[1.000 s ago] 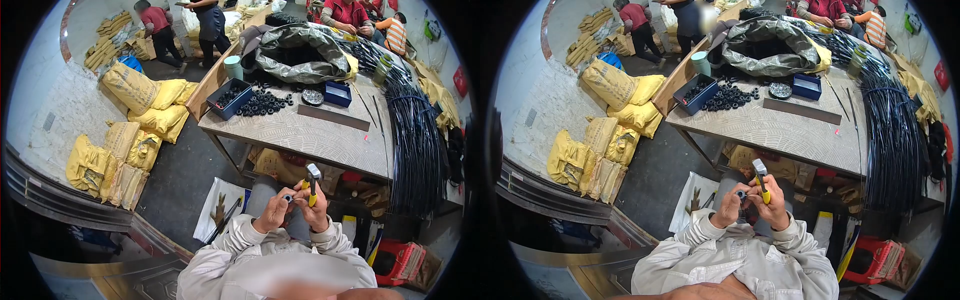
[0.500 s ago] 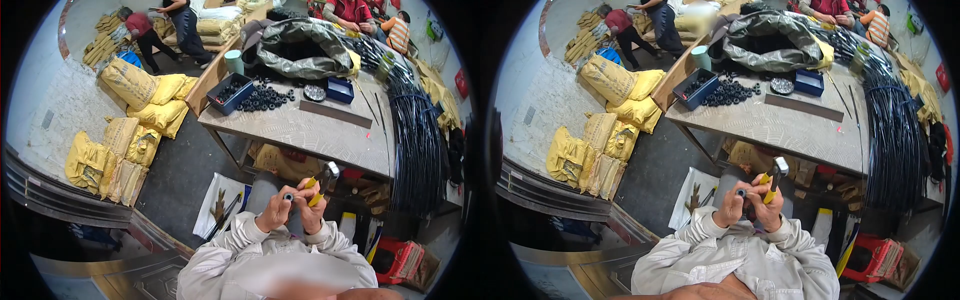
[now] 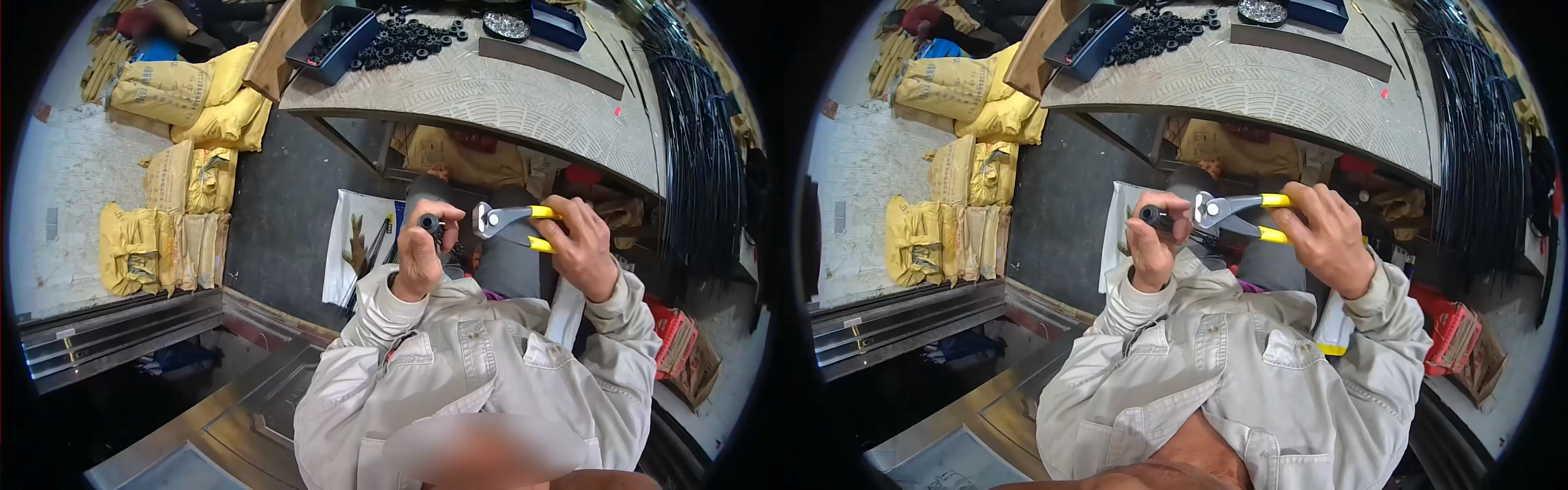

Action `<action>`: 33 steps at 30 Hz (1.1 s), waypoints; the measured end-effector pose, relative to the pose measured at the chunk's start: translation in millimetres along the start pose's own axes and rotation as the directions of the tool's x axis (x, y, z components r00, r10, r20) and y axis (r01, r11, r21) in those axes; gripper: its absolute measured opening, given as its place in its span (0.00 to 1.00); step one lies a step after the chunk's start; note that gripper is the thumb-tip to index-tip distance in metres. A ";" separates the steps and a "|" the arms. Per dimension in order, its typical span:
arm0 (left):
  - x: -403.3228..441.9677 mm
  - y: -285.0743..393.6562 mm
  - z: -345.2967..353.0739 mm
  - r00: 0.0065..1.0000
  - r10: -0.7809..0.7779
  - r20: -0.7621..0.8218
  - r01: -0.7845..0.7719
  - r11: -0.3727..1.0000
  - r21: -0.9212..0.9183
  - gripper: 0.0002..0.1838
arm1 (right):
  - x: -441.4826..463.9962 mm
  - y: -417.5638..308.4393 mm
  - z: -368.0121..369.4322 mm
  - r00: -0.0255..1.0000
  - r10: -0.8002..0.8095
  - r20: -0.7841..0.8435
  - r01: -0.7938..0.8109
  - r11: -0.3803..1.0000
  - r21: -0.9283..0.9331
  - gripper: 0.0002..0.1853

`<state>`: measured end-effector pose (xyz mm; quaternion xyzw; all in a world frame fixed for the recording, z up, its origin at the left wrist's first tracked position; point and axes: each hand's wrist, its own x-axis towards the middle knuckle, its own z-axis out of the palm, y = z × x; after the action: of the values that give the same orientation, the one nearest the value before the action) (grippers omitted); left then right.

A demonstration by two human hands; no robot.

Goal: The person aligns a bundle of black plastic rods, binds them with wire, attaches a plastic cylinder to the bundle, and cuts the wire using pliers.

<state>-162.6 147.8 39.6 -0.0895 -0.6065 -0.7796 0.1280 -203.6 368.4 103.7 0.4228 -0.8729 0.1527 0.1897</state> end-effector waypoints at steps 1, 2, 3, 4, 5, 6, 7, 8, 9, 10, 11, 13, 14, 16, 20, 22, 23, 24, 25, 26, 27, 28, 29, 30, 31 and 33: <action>2.1 1.5 2.1 1.000 -0.002 0.011 0.001 0.999 0.042 0.35 | 0.2 0.5 -1.5 1.000 0.003 0.008 -0.003 1.000 -0.006 0.13; 3.4 2.2 4.8 1.000 -0.005 0.024 0.003 0.997 0.083 0.35 | 1.2 0.3 -2.9 0.999 -0.041 0.030 0.042 0.999 -0.003 0.12; 3.2 2.2 7.9 0.999 -0.008 0.041 0.003 0.993 0.119 0.34 | 1.7 0.3 -4.1 0.995 -0.084 0.051 0.084 0.996 0.002 0.12; 2.3 2.3 10.1 0.998 -0.010 0.058 0.001 0.988 0.157 0.34 | 1.9 2.8 -1.1 0.995 -0.094 0.044 0.094 0.995 0.013 0.13; 0.5 -0.4 8.6 0.997 -0.031 0.071 0.020 0.988 0.152 0.34 | 0.8 3.1 -3.0 0.995 -0.091 0.047 0.090 0.996 0.006 0.13; -0.4 -1.0 9.1 0.997 -0.030 0.070 0.019 0.989 0.149 0.34 | 0.1 3.2 -4.6 0.993 -0.066 0.101 0.067 0.998 -0.009 0.13; -1.6 -1.1 8.9 0.997 -0.033 0.070 0.023 0.990 0.142 0.34 | 1.0 3.4 -4.5 0.987 -0.046 0.153 0.050 0.999 -0.020 0.14; -2.3 -0.9 8.2 0.997 -0.038 0.072 0.028 0.990 0.138 0.34 | 4.5 2.6 -5.0 0.987 -0.051 0.152 0.053 0.998 -0.015 0.14; -2.3 -1.1 8.9 0.997 -0.039 0.071 0.029 0.990 0.141 0.34 | 8.9 0.8 -7.2 0.991 -0.040 0.131 0.053 0.994 -0.092 0.14; -1.5 -2.1 11.3 0.997 -0.042 0.064 0.033 0.991 0.128 0.34 | 11.5 -0.3 -8.6 0.994 -0.030 0.109 0.048 0.984 -0.173 0.15; 0.0 -3.1 13.6 0.997 -0.042 0.060 0.035 0.993 0.111 0.33 | 11.6 -0.2 -9.0 0.994 -0.028 0.107 0.047 0.983 -0.178 0.15; 1.1 -5.1 13.8 0.997 -0.042 0.064 0.036 0.994 0.103 0.33 | 11.2 0.3 -11.0 0.990 0.008 0.140 0.025 0.971 -0.236 0.16; 1.0 -5.4 13.6 0.997 -0.048 0.063 0.041 0.994 0.101 0.33 | 12.3 0.2 -13.2 0.990 0.007 0.139 0.027 0.970 -0.241 0.16; 1.7 -3.7 14.5 0.997 -0.054 0.061 0.048 0.995 0.091 0.33 | 15.0 -0.9 -17.7 0.989 -0.018 0.149 0.064 0.950 -0.307 0.17; 1.7 -2.9 14.1 0.997 -0.051 0.064 0.045 0.995 0.091 0.34 | 17.2 -1.7 -22.1 0.983 -0.031 0.180 0.092 0.936 -0.341 0.15; 0.3 0.8 13.6 0.996 -0.053 0.067 0.044 0.990 0.133 0.34 | 23.1 0.4 -30.5 0.967 -0.120 0.223 0.200 0.902 -0.382 0.13; 0.7 2.8 14.0 0.996 -0.054 0.069 0.041 0.983 0.178 0.35 | 24.5 2.6 -33.5 0.968 -0.116 0.223 0.196 0.902 -0.384 0.13; 2.0 4.5 15.4 0.996 -0.055 0.073 0.042 0.983 0.177 0.35 | 25.1 5.9 -36.3 0.944 -0.129 0.304 0.224 0.927 -0.302 0.13; 2.9 6.4 16.9 0.997 -0.018 0.071 0.001 0.973 0.230 0.35 | 25.0 8.3 -37.1 0.913 -0.147 0.381 0.242 0.946 -0.215 0.12; 3.3 7.2 17.7 0.997 0.021 0.071 -0.041 0.958 0.282 0.36 | 24.8 10.3 -35.2 0.913 -0.144 0.381 0.239 0.947 -0.214 0.12; 2.6 5.8 17.5 0.997 0.020 0.073 -0.039 0.959 0.281 0.36 | 24.1 12.0 -31.8 0.907 -0.162 0.388 0.239 0.958 -0.159 0.11; 2.4 3.2 16.7 0.998 0.028 0.064 -0.046 0.958 0.284 0.36 | 22.9 13.3 -28.1 0.902 -0.179 0.393 0.238 0.966 -0.106 0.09; 2.3 1.6 16.1 0.998 0.037 0.052 -0.050 0.957 0.287 0.36 | 20.1 14.6 -22.4 0.901 -0.178 0.395 0.238 0.965 -0.108 0.09; 2.5 2.1 14.0 0.998 0.035 0.046 -0.046 0.957 0.286 0.36 | 17.0 15.0 -15.3 0.916 -0.157 0.370 0.182 0.983 -0.034 0.10; 2.8 3.6 10.3 0.997 -0.022 0.071 0.002 0.966 0.258 0.36 | 16.1 14.4 -11.1 0.928 -0.137 0.348 0.128 0.991 0.047 0.11; 3.9 2.5 4.5 0.987 -0.102 0.122 0.079 0.980 0.181 0.37 | 22.3 12.3 -13.8 0.938 -0.139 0.318 0.110 0.988 0.105 0.14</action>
<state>-165.5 151.2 44.2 -0.1009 -0.6835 -0.7205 0.0598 -223.3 366.5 124.8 0.5043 -0.8563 0.1060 0.0344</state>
